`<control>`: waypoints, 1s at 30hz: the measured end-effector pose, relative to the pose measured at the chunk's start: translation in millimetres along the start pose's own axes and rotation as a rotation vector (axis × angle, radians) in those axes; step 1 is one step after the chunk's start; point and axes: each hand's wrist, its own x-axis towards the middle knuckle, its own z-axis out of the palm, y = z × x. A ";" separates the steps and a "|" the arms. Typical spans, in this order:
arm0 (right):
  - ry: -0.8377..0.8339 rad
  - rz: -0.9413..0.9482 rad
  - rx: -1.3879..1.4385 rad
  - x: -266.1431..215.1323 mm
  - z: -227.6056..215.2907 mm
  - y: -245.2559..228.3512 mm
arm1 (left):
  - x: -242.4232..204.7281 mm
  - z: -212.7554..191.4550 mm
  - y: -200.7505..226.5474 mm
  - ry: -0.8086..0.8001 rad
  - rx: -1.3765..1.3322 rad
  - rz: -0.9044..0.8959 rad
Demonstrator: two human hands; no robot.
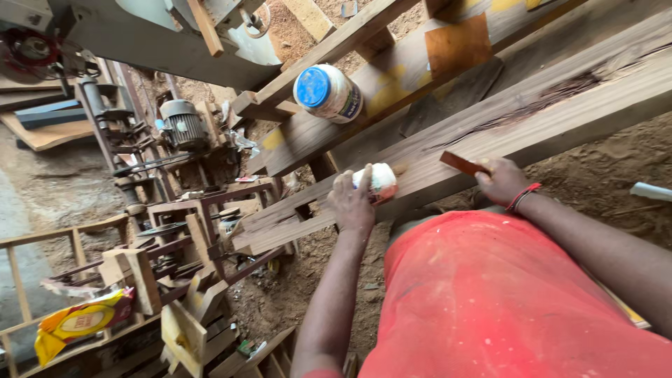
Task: The person scoops a white paste from a container using a small orange plastic scraper and applies it into a crack on a wooden plank. The person then spreads the paste over the crack and smooths the surface with the scraper.
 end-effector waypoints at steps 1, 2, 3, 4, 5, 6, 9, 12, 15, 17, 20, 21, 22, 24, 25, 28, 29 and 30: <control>-0.013 0.011 -0.005 0.7 -0.3 0.4 | 0.9 -0.5 -0.9 0.016 -0.030 0.000; -0.006 0.001 -0.015 3.0 -0.2 1.2 | 2.2 -1.3 -2.1 0.032 -0.060 0.000; 0.000 -0.001 -0.026 1.7 0.8 2.6 | 0.6 -1.8 -1.8 0.041 -0.093 0.004; 0.005 -0.004 -0.037 0.1 2.4 3.6 | -0.2 -2.8 -3.0 0.023 -0.053 0.023; 0.019 -0.013 -0.035 0.1 2.9 4.1 | -1.5 -4.6 -4.6 0.006 -0.014 0.037; 0.033 -0.022 -0.034 0.0 3.1 4.1 | -3.6 -6.4 -4.3 -0.010 0.025 0.052; 0.070 -0.029 -0.011 5.9 1.4 3.0 | -0.4 -12.6 -2.4 0.044 -0.138 0.014; 0.076 -0.058 0.061 2.1 0.1 -0.8 | -4.0 -18.8 -0.4 0.021 0.017 0.059; 0.062 -0.042 0.071 4.5 -7.3 -3.3 | 4.5 -28.8 5.0 -0.035 -0.067 0.036; 0.065 -0.037 0.073 3.4 -10.1 -3.8 | 8.8 -35.0 9.4 -0.037 0.015 0.088; 0.078 -0.050 0.097 3.4 -11.3 -5.5 | 10.0 -44.8 16.2 -0.119 0.003 0.056; 0.066 -0.033 0.091 5.4 -12.4 -5.9 | 13.5 -48.5 18.2 -0.157 -0.021 0.034; 0.053 -0.017 0.086 6.7 -14.6 -5.1 | 17.4 -51.2 21.4 -0.159 -0.013 0.045; 0.071 -0.041 0.120 0.9 -16.2 -3.2 | 14.4 -54.6 26.5 -0.177 0.003 0.056; 0.082 -0.058 0.138 1.3 -16.7 -2.7 | 13.8 -55.5 28.4 -0.195 0.005 0.045; 0.052 -0.039 0.138 6.7 -17.3 -1.4 | 21.6 -57.1 27.0 -0.234 0.028 0.031; 0.040 -0.033 0.139 6.5 -15.3 0.1 | 21.8 -55.0 26.3 -0.245 0.040 0.027; 0.027 -0.027 0.140 5.7 -12.9 2.4 | 21.0 -51.5 25.0 -0.255 0.053 0.024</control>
